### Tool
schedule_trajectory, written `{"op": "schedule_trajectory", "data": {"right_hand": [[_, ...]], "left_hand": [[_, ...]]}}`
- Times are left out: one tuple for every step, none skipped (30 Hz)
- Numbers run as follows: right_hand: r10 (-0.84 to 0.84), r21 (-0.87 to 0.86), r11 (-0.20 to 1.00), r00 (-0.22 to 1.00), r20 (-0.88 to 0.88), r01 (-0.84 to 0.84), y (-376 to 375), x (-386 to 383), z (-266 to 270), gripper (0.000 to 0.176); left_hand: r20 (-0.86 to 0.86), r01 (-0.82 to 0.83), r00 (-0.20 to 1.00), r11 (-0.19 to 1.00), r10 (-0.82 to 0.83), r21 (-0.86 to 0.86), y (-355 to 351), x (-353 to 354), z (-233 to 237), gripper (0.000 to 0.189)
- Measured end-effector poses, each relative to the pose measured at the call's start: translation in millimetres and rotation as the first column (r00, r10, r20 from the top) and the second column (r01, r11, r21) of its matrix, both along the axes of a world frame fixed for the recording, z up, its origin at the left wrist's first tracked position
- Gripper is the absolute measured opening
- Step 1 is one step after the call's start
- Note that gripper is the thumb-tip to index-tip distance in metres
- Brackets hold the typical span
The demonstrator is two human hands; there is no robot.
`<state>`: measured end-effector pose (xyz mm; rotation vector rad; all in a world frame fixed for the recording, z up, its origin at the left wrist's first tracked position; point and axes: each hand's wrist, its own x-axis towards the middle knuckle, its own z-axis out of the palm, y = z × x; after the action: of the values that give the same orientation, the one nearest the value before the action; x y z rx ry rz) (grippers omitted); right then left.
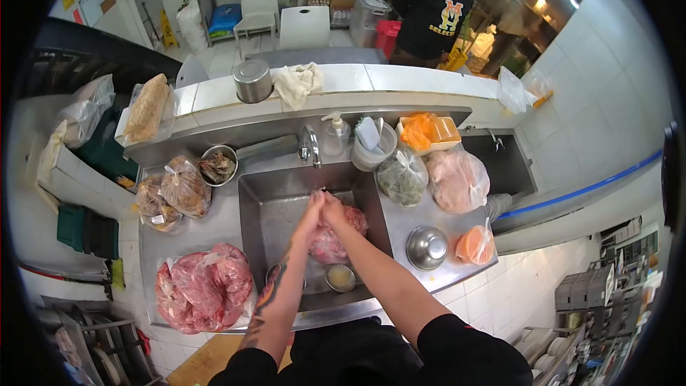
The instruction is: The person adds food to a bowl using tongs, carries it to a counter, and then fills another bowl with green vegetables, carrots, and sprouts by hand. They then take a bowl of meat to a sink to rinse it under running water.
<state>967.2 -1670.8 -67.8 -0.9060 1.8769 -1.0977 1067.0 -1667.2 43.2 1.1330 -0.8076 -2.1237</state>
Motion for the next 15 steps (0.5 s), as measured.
{"op": "schedule_trajectory", "data": {"right_hand": [[0.112, 0.107, 0.99, 0.96, -0.258, -0.087, 15, 3, -10, 0.037], [0.096, 0.1, 0.992, 0.963, -0.251, -0.073, 30, 10, -31, 0.037], [0.145, 0.009, 0.989, 0.93, -0.338, -0.151, 44, 21, -57, 0.04], [0.182, -0.074, 0.969, 0.885, -0.428, -0.235, 55, 27, -54, 0.042], [0.249, -0.027, 0.958, 0.876, -0.414, -0.285, 69, 29, -50, 0.041], [0.341, 0.052, 0.936, 0.864, -0.371, -0.347, 84, 29, -20, 0.039], [0.415, 0.111, 0.909, 0.847, -0.332, -0.401, 100, 27, 9, 0.038], [0.457, 0.141, 0.889, 0.833, -0.311, -0.435, 112, 22, 36, 0.037], [0.473, 0.153, 0.881, 0.829, -0.299, -0.448, 123, 16, 62, 0.035], [0.486, 0.153, 0.874, 0.825, -0.287, -0.461, 133, 9, 88, 0.034], [0.453, 0.142, 0.892, 0.846, -0.282, -0.43, 142, 3, 107, 0.034], [0.488, 0.114, 0.87, 0.808, -0.329, -0.479, 147, -2, 125, 0.033], [0.521, 0.091, 0.843, 0.763, -0.383, -0.53, 153, -8, 144, 0.033], [0.459, -0.068, 0.846, 0.788, -0.409, -0.528, 162, -13, 163, 0.032], [0.401, -0.222, 0.822, 0.81, -0.429, -0.525, 172, -17, 182, 0.031]], "left_hand": [[-0.066, -0.037, 0.997, 0.997, 0.042, 0.074, 22, -2, -11, 0.063], [-0.129, -0.067, 0.988, 0.986, 0.087, 0.153, 39, -5, -27, 0.052], [-0.123, -0.055, 0.99, 0.987, 0.073, 0.149, 50, -4, -43, 0.052], [-0.156, -0.053, 0.983, 0.963, 0.096, 0.263, 57, -1, -54, 0.046], [-0.184, -0.048, 0.975, 0.926, 0.125, 0.374, 63, 1, -65, 0.04], [-0.191, 0.012, 0.979, 0.915, 0.071, 0.402, 72, 4, -56, 0.033], [-0.181, 0.025, 0.982, 0.918, 0.052, 0.396, 78, 4, -56, 0.033], [-0.145, -0.003, 0.988, 0.938, 0.057, 0.347, 82, 4, -57, 0.028], [-0.108, -0.023, 0.993, 0.955, 0.057, 0.295, 87, 3, -57, 0.026], [-0.093, 0.009, 0.995, 0.957, 0.019, 0.29, 91, 2, -48, 0.026], [-0.07, -0.004, 0.997, 0.971, 0.021, 0.237, 94, -1, -27, 0.021], [-0.052, -0.014, 0.998, 0.983, 0.024, 0.181, 97, -4, -3, 0.017], [-0.017, -0.022, 1.0, 0.999, 0.022, 0.046, 103, -8, 26, 0.015], [0.011, -0.03, 0.999, 0.995, 0.031, -0.091, 108, -11, 53, 0.014], [-0.004, -0.042, 0.999, 0.984, 0.042, -0.172, 111, -12, 70, 0.016]]}}
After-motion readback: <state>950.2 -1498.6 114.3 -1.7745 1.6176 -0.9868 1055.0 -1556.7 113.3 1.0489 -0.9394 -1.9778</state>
